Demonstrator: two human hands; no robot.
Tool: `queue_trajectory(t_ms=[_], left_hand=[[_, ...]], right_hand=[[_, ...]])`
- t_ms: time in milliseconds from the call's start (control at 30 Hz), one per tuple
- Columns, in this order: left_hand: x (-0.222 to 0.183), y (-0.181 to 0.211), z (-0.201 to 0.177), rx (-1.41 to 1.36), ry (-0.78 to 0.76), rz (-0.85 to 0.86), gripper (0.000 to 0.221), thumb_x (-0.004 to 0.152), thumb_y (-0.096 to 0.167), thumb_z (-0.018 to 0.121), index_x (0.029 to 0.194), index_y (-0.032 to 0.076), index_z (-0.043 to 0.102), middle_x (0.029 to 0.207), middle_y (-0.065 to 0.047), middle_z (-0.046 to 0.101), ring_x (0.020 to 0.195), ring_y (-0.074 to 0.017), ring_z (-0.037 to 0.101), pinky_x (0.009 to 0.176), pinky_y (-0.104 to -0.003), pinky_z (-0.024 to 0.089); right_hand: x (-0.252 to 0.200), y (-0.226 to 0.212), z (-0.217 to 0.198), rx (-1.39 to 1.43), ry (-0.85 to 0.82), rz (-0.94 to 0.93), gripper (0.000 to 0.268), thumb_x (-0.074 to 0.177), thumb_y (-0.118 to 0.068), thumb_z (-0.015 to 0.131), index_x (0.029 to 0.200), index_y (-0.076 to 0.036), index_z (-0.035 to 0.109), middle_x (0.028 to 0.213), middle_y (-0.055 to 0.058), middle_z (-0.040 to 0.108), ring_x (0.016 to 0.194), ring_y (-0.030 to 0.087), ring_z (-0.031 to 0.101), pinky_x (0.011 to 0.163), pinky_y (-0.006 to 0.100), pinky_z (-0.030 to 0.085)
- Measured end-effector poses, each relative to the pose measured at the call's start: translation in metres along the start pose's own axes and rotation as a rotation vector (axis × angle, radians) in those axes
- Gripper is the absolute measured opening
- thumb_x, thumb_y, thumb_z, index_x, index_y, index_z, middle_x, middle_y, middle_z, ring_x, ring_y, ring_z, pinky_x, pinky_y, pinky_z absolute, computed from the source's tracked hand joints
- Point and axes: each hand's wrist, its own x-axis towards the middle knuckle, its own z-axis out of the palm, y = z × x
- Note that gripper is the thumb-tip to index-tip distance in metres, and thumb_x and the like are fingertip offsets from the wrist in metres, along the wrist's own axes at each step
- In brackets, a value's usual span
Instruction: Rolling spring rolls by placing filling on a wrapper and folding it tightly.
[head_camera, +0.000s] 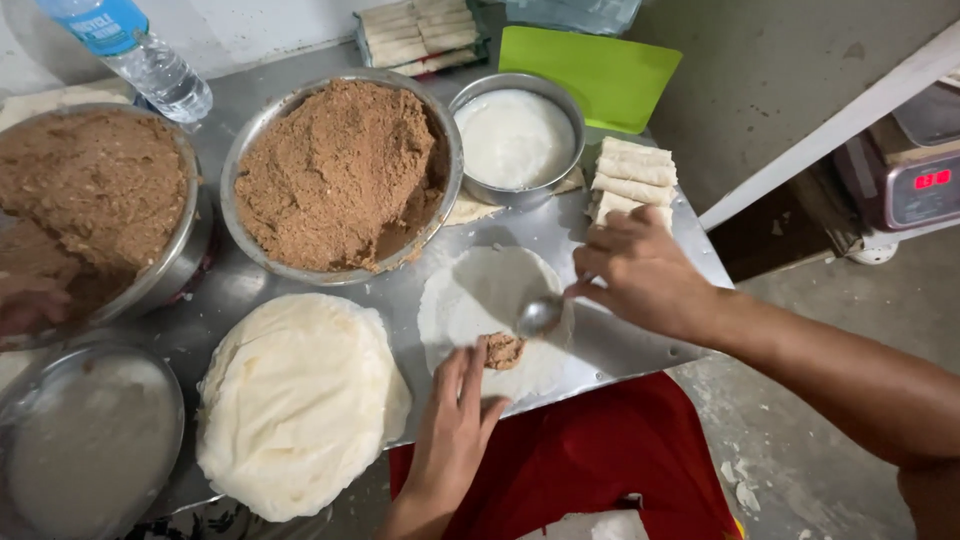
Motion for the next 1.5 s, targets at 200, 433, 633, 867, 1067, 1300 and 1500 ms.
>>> queue_trajectory(t_ms=[200,433,633,867,1067,1300,1500], left_hand=[[-0.032,-0.011,0.016,-0.017,-0.007,0.272,0.045,0.085,-0.004,0.062,0.13,-0.008,0.064,0.135,-0.024,0.063,0.128,-0.0377,0.053,0.118,-0.043,0.041],[-0.029,-0.01,0.021,-0.01,0.203,0.27,0.026,0.092,-0.007,0.064,0.117,-0.005,0.071,0.12,-0.02,0.069,0.114,-0.0343,0.061,0.1,-0.041,0.057],[-0.024,-0.008,0.014,-0.042,0.219,0.253,0.022,0.092,-0.006,0.064,0.112,-0.002,0.072,0.119,-0.018,0.069,0.112,-0.0334,0.061,0.101,-0.041,0.057],[0.032,-0.026,-0.009,-0.187,0.203,0.144,0.026,0.086,-0.008,0.068,0.11,0.002,0.066,0.096,-0.014,0.061,0.087,-0.0318,0.058,0.077,-0.04,0.053],[0.097,-0.061,0.016,-0.055,0.328,0.092,0.006,0.095,0.008,0.07,0.096,0.005,0.065,0.092,-0.013,0.062,0.088,-0.0302,0.068,0.073,-0.037,0.057],[0.083,-0.033,-0.002,-0.92,0.056,-0.34,0.021,0.105,0.015,0.051,0.107,-0.001,0.065,0.104,-0.023,0.062,0.096,-0.0339,0.061,0.091,-0.043,0.05],[0.054,-0.027,0.017,-0.173,0.213,0.167,0.015,0.092,0.002,0.068,0.106,-0.003,0.074,0.107,-0.015,0.064,0.097,-0.0327,0.058,0.093,-0.042,0.052]], right_hand=[[-0.006,-0.027,0.02,0.147,0.174,-0.028,0.027,0.085,-0.044,0.083,0.085,-0.019,0.073,0.078,-0.001,0.056,0.085,0.023,0.047,0.091,0.039,0.035],[-0.009,-0.033,0.02,0.007,0.328,-0.107,0.02,0.101,-0.031,0.072,0.092,-0.015,0.064,0.08,-0.001,0.046,0.077,0.022,0.04,0.076,0.037,0.029],[-0.026,-0.025,0.031,0.052,0.266,-0.067,0.019,0.102,-0.031,0.066,0.094,-0.015,0.064,0.081,0.001,0.046,0.078,0.024,0.039,0.076,0.041,0.028],[0.073,-0.019,-0.031,-0.04,0.451,-0.197,0.017,0.109,-0.006,0.056,0.122,-0.008,0.067,0.098,0.005,0.057,0.086,0.026,0.041,0.077,0.041,0.028],[0.156,-0.02,0.044,-0.09,0.549,-0.42,0.007,0.097,-0.007,0.063,0.091,-0.006,0.067,0.086,0.01,0.054,0.088,0.033,0.051,0.082,0.044,0.042],[0.07,-0.063,0.042,0.148,0.353,-0.312,0.014,0.1,-0.013,0.061,0.093,-0.003,0.068,0.093,0.011,0.058,0.087,0.033,0.055,0.083,0.044,0.046],[0.013,-0.087,0.069,0.366,0.183,-0.17,0.018,0.1,-0.012,0.065,0.108,0.003,0.068,0.1,0.013,0.059,0.086,0.028,0.05,0.078,0.041,0.044]])
